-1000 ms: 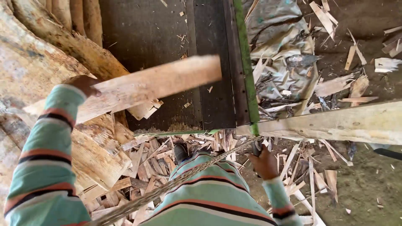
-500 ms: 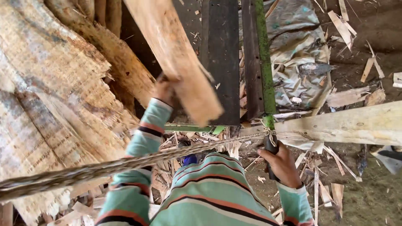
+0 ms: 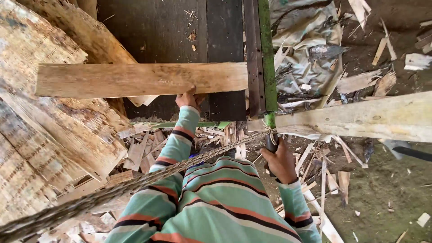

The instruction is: Splitting wood into thin sheets or veneer using a large mechanical splitter machine.

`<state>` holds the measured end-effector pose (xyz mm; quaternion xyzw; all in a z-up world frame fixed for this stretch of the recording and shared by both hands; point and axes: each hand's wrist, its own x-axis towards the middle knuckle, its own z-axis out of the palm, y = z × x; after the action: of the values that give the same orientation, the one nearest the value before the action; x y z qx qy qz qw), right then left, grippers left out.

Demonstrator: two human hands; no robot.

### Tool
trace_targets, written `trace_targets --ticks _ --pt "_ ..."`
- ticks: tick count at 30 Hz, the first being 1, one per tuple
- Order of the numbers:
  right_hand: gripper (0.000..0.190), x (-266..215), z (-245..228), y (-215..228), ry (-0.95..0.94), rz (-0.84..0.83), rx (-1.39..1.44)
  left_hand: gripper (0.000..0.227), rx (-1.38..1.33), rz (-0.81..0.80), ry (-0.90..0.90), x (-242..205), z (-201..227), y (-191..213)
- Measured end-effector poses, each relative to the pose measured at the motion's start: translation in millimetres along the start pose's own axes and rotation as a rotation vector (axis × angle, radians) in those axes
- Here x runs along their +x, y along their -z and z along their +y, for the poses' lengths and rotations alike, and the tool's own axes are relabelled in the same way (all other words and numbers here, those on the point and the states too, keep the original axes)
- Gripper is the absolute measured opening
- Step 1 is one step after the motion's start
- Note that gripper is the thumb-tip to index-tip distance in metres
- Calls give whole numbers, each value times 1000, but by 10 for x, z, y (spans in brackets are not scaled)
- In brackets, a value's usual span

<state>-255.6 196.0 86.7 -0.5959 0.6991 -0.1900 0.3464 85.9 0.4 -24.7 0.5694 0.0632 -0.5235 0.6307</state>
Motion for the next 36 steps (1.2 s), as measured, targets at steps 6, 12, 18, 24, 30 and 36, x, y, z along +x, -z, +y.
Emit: trace_targets --ticks 6,12,18,24,30,36 --pt "53 -45 -809 776 -272 -162 23 39 -46 -14 11 112 123 30" --pt "41 -127 -774 1310 472 -65 -442 37 -17 -62 63 189 -80 -112" --pt "85 244 1472 -1139 -156 -77 370 33 30 22 113 255 -257 -83" --pt "60 394 1177 -1228 -192 -127 507 27 -69 -45 67 577 -426 97" --pt "39 111 -152 51 -189 -78 245 24 103 -39 -134 97 -29 367" --pt "31 288 -72 325 -143 -102 78 32 350 -140 -420 -410 -407 1137"
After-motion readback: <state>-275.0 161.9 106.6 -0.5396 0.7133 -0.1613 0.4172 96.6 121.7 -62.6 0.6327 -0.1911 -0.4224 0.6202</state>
